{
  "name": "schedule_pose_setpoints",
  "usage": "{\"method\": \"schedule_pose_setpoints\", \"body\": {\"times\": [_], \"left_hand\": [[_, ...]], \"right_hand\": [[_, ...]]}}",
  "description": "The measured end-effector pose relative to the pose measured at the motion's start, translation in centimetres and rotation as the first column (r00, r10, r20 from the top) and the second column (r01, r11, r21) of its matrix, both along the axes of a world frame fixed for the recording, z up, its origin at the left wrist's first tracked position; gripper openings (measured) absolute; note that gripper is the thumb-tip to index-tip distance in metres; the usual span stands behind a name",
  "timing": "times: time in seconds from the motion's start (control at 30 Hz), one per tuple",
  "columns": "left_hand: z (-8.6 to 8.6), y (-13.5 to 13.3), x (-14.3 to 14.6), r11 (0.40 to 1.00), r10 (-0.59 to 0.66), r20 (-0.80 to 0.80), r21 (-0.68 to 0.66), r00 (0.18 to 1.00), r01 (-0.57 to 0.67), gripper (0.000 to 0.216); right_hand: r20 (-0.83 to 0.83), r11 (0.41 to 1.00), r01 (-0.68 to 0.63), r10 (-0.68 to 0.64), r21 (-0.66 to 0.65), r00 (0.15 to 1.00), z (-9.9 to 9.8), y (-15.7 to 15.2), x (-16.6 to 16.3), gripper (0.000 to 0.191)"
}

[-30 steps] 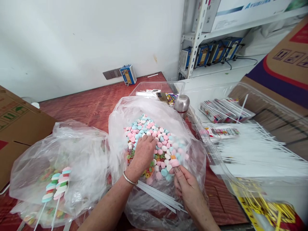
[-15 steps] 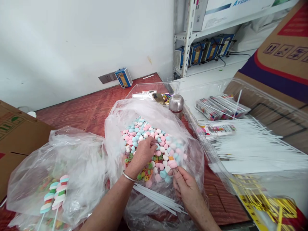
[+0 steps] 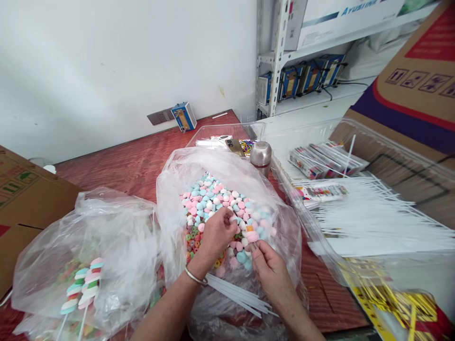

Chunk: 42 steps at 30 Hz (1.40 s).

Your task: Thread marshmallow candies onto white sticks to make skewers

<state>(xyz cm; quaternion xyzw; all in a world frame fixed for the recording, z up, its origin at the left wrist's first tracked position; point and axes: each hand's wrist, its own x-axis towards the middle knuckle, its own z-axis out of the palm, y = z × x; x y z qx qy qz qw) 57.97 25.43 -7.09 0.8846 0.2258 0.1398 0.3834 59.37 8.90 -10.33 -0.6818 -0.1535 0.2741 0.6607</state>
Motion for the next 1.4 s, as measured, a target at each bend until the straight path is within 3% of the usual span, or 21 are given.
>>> {"method": "schedule_pose_setpoints", "body": {"times": [0.07,0.17,0.3,0.37,0.43,0.53,0.63,0.77,0.93,1.13,1.4], "left_hand": [[0.6,-0.1,-0.5,0.945,0.021,0.046,-0.328,0.999,-0.004,0.017],[1.5,-0.4,-1.5,0.752,-0.029,0.049,-0.657,0.998,0.054,0.029],[2.0,-1.1,-2.7,0.543,-0.029,0.103,-0.833,0.994,0.102,0.038],[1.9,-1.4,-3.1,0.494,-0.017,0.144,-0.859,0.989,0.134,0.041],[1.8,-1.5,-3.2,0.500,0.013,0.163,-0.856,0.987,0.134,0.042],[1.4,-1.0,-3.0,0.570,0.122,0.144,-0.820,0.982,0.049,0.039],[1.0,-0.2,-3.0,0.649,0.217,0.156,-0.760,0.964,-0.024,0.035],[0.5,0.4,-3.2,0.702,0.224,0.186,-0.712,0.957,-0.026,0.029],[0.5,0.0,-3.4,0.724,0.190,0.197,-0.690,0.962,-0.001,0.031],[1.1,-0.6,-3.3,0.762,0.168,0.215,-0.647,0.962,0.012,0.026],[0.3,-1.5,-3.8,0.832,0.170,0.220,-0.555,0.961,-0.020,0.020]], "right_hand": [[0.124,0.997,0.053,-0.045,-0.064,0.991,0.6,0.4,0.2,0.031],[0.221,0.987,0.110,-0.082,-0.114,0.972,1.7,1.1,0.4,0.027],[0.242,0.988,0.104,-0.073,-0.118,0.968,2.5,1.9,0.8,0.024],[0.249,0.989,0.084,-0.052,-0.120,0.967,2.6,2.0,0.9,0.023],[0.251,0.990,0.067,-0.033,-0.127,0.967,2.7,1.8,0.8,0.024],[0.229,0.989,0.030,0.003,-0.142,0.973,3.2,0.6,0.0,0.030],[0.124,0.983,-0.110,0.129,-0.146,0.984,3.6,-0.9,-1.1,0.034],[-0.040,0.967,-0.236,0.233,-0.096,0.972,3.5,-2.0,-2.0,0.041],[-0.237,0.972,-0.233,0.219,-0.036,0.947,3.3,-1.7,-2.1,0.046],[-0.507,0.985,-0.147,0.175,0.095,0.844,4.2,-1.0,-2.7,0.044],[-0.507,0.989,-0.090,0.137,0.116,0.851,4.1,-0.1,-3.3,0.042]]}}
